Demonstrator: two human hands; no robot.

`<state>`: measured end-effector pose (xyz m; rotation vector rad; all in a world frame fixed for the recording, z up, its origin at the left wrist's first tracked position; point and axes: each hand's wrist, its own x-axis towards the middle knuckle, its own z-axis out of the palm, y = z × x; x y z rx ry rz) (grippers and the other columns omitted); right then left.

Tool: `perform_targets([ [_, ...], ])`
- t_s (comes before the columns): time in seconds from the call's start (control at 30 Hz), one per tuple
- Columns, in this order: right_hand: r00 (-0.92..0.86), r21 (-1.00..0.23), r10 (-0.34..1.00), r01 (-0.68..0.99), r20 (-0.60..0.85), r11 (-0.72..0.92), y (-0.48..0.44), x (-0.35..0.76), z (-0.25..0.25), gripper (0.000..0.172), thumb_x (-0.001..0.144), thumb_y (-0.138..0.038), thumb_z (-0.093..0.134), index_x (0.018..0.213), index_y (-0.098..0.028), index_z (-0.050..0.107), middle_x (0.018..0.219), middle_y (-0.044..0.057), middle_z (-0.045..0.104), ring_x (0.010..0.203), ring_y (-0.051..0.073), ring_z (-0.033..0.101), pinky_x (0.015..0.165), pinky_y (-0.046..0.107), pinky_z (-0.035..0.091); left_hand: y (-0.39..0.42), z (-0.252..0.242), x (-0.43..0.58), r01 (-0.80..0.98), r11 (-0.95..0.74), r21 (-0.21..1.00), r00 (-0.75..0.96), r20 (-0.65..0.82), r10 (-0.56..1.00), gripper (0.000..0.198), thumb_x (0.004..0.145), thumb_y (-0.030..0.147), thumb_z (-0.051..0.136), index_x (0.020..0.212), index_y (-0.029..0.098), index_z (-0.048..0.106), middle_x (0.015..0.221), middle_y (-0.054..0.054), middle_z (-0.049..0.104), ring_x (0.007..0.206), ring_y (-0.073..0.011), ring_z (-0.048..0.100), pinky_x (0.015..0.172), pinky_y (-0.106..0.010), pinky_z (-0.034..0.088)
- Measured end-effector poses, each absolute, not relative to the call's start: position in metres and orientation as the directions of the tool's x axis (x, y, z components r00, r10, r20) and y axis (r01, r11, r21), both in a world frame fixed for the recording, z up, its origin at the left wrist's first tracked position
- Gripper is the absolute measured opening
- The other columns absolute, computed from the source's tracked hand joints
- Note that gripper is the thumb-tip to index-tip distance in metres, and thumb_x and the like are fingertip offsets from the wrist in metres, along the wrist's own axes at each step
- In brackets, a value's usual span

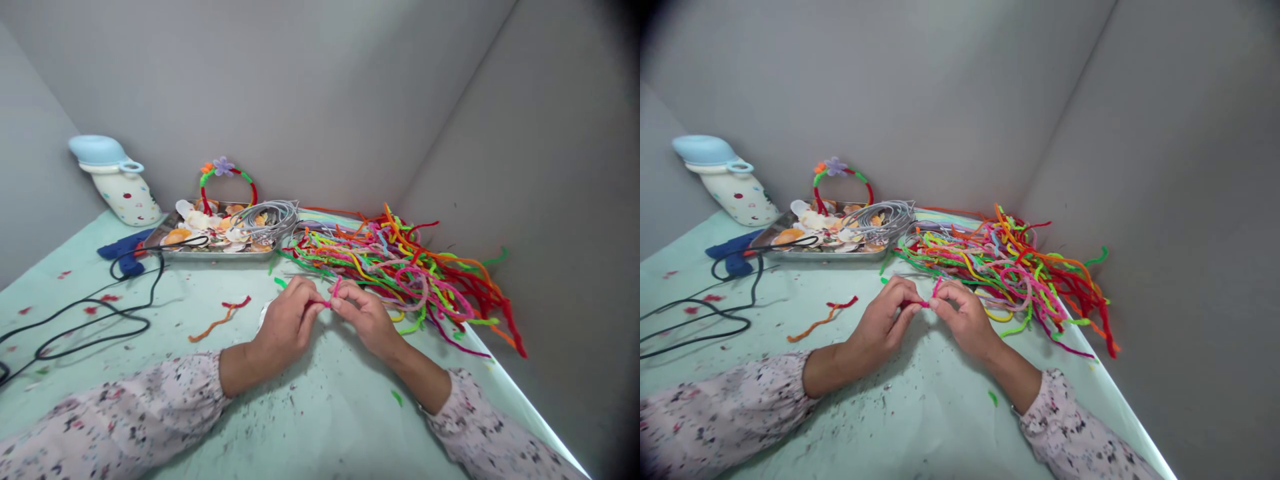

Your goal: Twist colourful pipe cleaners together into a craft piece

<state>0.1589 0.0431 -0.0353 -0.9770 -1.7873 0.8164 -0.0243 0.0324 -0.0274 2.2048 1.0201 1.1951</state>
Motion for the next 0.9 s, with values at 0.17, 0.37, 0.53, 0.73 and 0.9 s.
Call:
perform_targets([
  [0.17,-0.239,-0.829,0.874,0.287,0.423,0.479,0.0426,0.159,-0.0362,0.019,0.09,-0.035,0.055,0.079,-0.022,0.063,0.087,0.003,0.061,0.089,0.019,0.057,0.087,0.036,0.045,0.0332,-0.0273,-0.0241,0.389,-0.628,0.674,0.322,0.539,0.778,0.009,0.094,0.02,0.046,0.092,0.02,0.055,0.092,-0.006,0.054,0.091,-0.0195,0.051,0.081,-0.034,0.044],
  [0.37,-0.17,-0.812,0.858,0.277,0.485,0.514,0.0432,0.1586,-0.0363,0.01,0.089,-0.032,0.056,0.089,-0.024,0.062,0.092,0.003,0.062,0.096,0.021,0.056,0.091,0.038,0.043,0.0317,-0.0248,-0.0237,0.371,-0.595,0.713,0.262,0.534,0.804,0.011,0.094,0.02,0.046,0.093,0.019,0.058,0.093,-0.006,0.054,0.09,-0.0186,0.051,0.079,-0.032,0.043],
  [0.53,-0.172,-0.788,0.843,0.302,0.509,0.537,0.0431,0.157,-0.0356,0.01,0.087,-0.029,0.06,0.079,-0.023,0.06,0.084,0.002,0.061,0.087,0.019,0.057,0.086,0.037,0.044,0.0308,-0.0251,-0.0233,0.377,-0.585,0.718,0.301,0.503,0.81,0.005,0.091,0.021,0.053,0.093,0.019,0.056,0.093,-0.005,0.053,0.086,-0.0175,0.051,0.075,-0.031,0.044],
  [0.73,-0.225,-0.791,0.85,0.312,0.477,0.526,0.0421,0.157,-0.037,0.014,0.089,-0.029,0.057,0.077,-0.022,0.058,0.082,0.001,0.058,0.085,0.018,0.054,0.082,0.034,0.043,0.0328,-0.0278,-0.0231,0.391,-0.595,0.703,0.313,0.506,0.804,0.003,0.089,0.018,0.054,0.087,0.017,0.054,0.089,-0.004,0.052,0.085,-0.0168,0.05,0.074,-0.03,0.043],
  [0.9,-0.24,-0.812,0.868,0.311,0.436,0.494,0.0427,0.1563,-0.0396,0.015,0.089,-0.029,0.056,0.076,-0.022,0.056,0.082,0.001,0.056,0.084,0.018,0.052,0.083,0.033,0.04,0.0344,-0.0307,-0.0235,0.376,-0.601,0.706,0.34,0.498,0.798,0.003,0.09,0.018,0.053,0.087,0.017,0.055,0.089,-0.004,0.052,0.083,-0.016,0.05,0.073,-0.03,0.043],
])
